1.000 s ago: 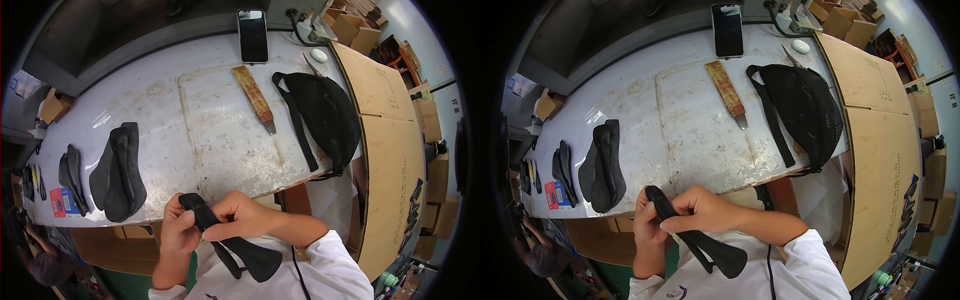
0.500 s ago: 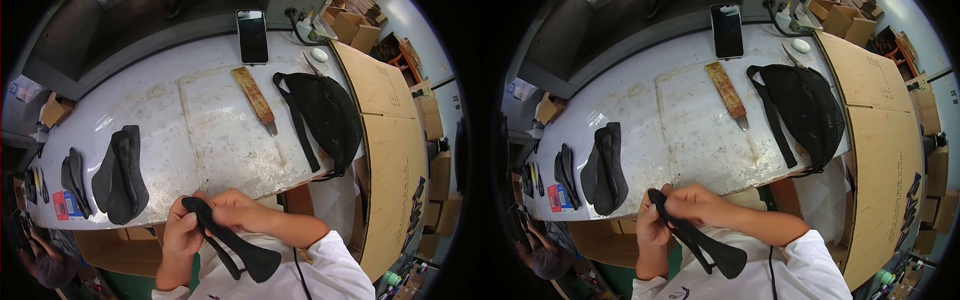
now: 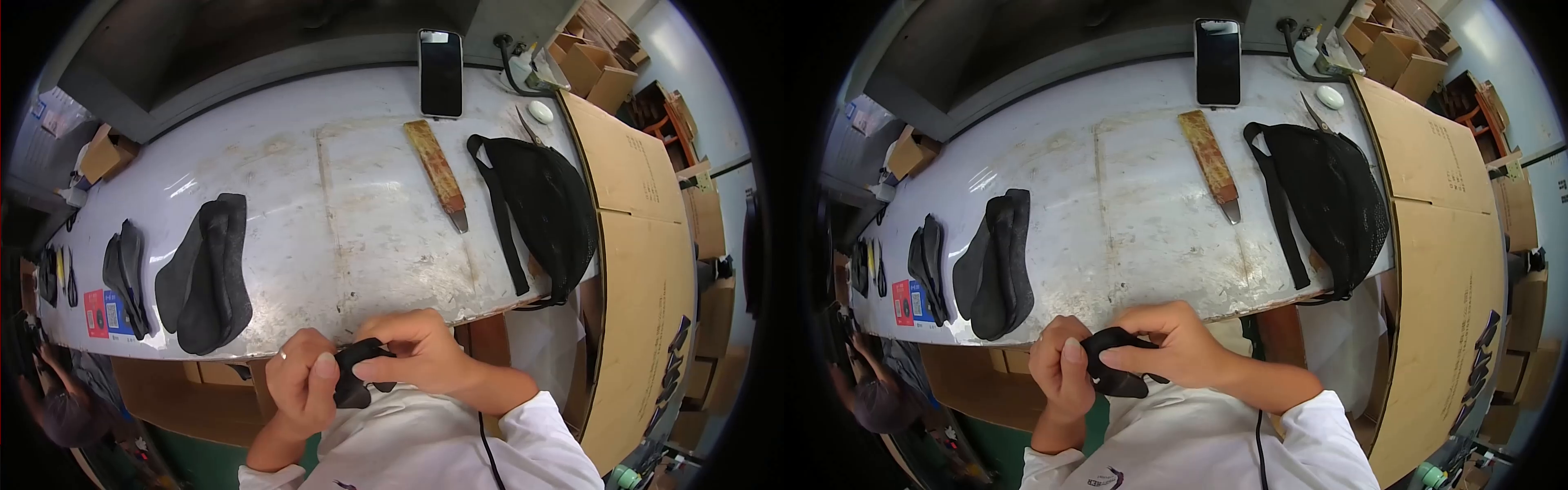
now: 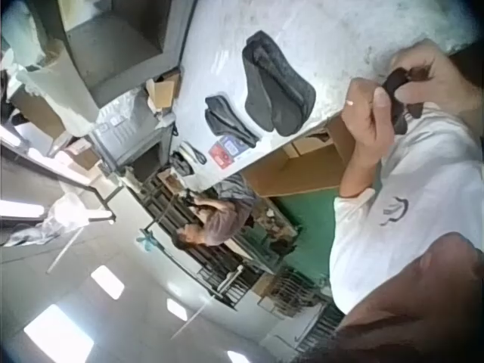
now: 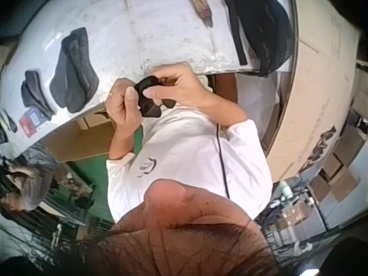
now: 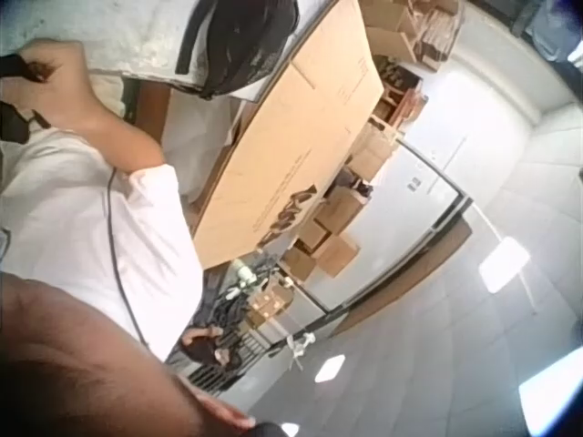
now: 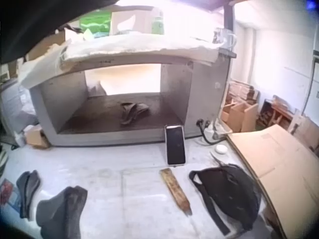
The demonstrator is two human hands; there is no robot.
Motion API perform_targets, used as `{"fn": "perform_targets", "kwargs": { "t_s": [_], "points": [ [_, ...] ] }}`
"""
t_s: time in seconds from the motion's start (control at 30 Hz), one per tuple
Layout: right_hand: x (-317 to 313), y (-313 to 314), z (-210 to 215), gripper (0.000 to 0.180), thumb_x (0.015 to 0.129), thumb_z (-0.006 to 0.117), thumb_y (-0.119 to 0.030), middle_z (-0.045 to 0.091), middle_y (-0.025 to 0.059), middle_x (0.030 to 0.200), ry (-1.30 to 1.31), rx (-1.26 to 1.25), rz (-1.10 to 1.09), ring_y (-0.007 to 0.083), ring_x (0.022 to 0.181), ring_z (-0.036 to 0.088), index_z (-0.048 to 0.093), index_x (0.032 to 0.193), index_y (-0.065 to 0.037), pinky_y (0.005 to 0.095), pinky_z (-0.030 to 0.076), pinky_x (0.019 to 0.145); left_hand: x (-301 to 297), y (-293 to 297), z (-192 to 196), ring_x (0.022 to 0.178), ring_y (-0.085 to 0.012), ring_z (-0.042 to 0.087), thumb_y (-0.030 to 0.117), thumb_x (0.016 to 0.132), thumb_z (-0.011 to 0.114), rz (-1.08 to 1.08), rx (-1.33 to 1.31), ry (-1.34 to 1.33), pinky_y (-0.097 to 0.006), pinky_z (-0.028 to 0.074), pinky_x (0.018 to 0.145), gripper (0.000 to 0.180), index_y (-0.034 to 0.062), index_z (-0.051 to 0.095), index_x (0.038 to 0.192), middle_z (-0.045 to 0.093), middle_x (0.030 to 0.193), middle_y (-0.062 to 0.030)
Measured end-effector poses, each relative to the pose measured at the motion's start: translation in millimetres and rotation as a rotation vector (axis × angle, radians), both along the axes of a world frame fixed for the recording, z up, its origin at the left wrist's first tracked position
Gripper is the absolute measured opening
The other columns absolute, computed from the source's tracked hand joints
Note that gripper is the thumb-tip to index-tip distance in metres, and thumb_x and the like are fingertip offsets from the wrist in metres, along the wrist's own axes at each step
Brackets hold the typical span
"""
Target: Inspecting and aligning covers on bicycle saddle frames at a factory workbench.
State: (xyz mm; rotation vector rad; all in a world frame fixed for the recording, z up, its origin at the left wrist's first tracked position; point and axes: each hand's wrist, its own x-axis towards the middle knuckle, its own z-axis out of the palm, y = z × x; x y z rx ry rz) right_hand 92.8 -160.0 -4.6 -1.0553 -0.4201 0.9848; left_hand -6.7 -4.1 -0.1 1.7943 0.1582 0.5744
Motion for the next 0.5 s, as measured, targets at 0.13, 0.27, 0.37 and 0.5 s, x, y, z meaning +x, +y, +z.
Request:
{"fn": "perform_targets", "kwargs": {
  "t_s": [0.13,0.27,0.37,0.5],
  "points": [
    [-3,-2,4,0.015,0.085,0.072,-0.001,0.067,0.0065,0.091,0.016,0.043,0.022,0.0108,0.08,0.059,0.07,0.099,0.004,0.0256,0.047,0.069,-2,7,-1,0.064,-0.0122,0.045,0.011,0.096,0.053,-0.201,-0.6,0.192,-0.027,0.037,0.06,0.026,0.0012,0.05,0.073,0.052,0.073,-0.0032],
    [-8,1,2,0.017,0.088,0.07,-0.006,0.069,0.007,0.092,0.471,0.092,0.069,0.0108,0.079,0.062,0.069,0.102,0.004,0.0238,0.049,0.069,6,3,-6,0.063,-0.0123,0.045,0.01,0.095,0.055,-0.17,-0.233,-0.041,-0.028,0.038,0.059,0.023,0.0009,0.051,0.074,0.053,0.072,-0.0034],
    [-13,7,-7,0.017,0.089,0.069,-0.006,0.07,0.0076,0.09,0.554,0.15,-0.066,0.0105,0.078,0.063,0.069,0.103,0.002,0.023,0.049,0.068,5,4,1,0.064,-0.0116,0.048,0.018,0.097,0.055,-0.171,-0.549,0.214,-0.028,0.039,0.058,0.027,-0.0002,0.054,0.077,0.055,0.071,-0.0044],
    [-8,4,-9,0.011,0.09,0.068,-0.006,0.069,0.007,0.087,0.453,0.035,-0.156,0.0089,0.077,0.063,0.067,0.098,0.002,0.0219,0.05,0.065,1,14,6,0.068,-0.0074,0.049,0.02,0.1,0.052,-0.366,-0.373,0.123,-0.024,0.04,0.06,0.028,-0.001,0.057,0.082,0.058,0.074,-0.0029]
  ]
}}
